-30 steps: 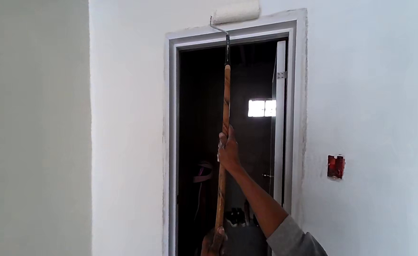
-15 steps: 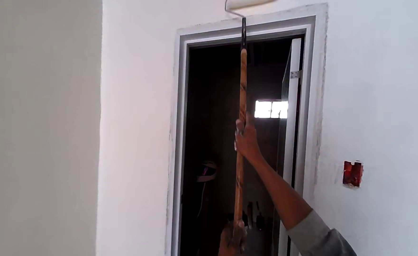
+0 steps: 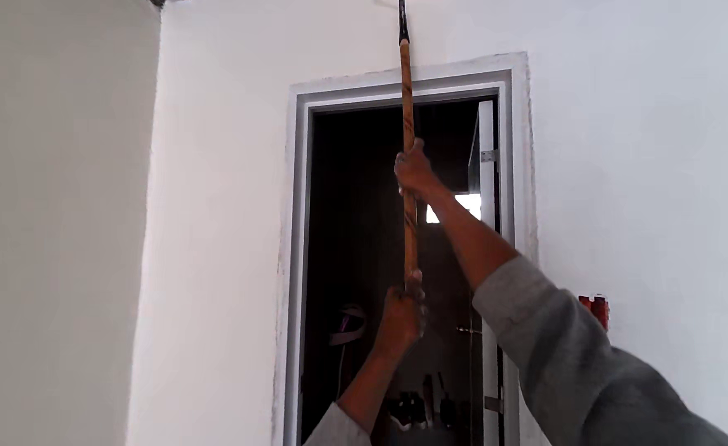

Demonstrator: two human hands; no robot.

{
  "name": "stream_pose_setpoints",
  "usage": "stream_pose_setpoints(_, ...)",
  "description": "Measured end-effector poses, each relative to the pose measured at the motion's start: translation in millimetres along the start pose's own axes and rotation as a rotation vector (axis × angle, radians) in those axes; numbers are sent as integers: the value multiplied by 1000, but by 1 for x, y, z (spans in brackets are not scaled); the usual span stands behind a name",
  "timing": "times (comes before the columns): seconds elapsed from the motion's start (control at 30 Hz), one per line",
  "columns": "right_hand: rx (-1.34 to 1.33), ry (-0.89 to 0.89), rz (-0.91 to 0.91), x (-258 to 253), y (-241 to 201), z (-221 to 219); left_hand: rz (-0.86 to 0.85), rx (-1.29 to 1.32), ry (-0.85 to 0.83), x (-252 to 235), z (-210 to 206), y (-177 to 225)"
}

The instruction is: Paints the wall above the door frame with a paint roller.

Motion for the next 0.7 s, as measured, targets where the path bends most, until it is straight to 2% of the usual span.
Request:
stream_pose_setpoints(0.17, -78, 7, 57, -58, -55, 24, -66, -73, 20, -30, -7, 77)
stream_pose_setpoints(0.23, -126, -2, 78, -72, -72, 31, -73, -99, 33, -37, -6, 97)
stream_pose_setpoints(0.3, -182, -8, 93, -74, -79, 34, -72, -100, 27, -33, -6, 100)
stream_pose_setpoints(0.43, -231, -27, 115, -33, -55, 24, -54, -34, -4, 6, 3, 64)
stream_pose_setpoints(0.53, -338, -83, 33, 21, -16, 1, 7, 2, 43, 46, 16, 7)
stream_pose_setpoints(0.7, -461, -177, -46, 125, 61, -29, -25, -15, 138, 116, 28, -89)
Point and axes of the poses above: each hand's wrist, its own x-axis away from the middle knuckle, its own z-axis out of the back of the hand, y = z × x, the point moved 4 cm from there along -x, towards the middle knuckle, and after that the axes turned 3 degrees about -z, right-handed, at the moved point
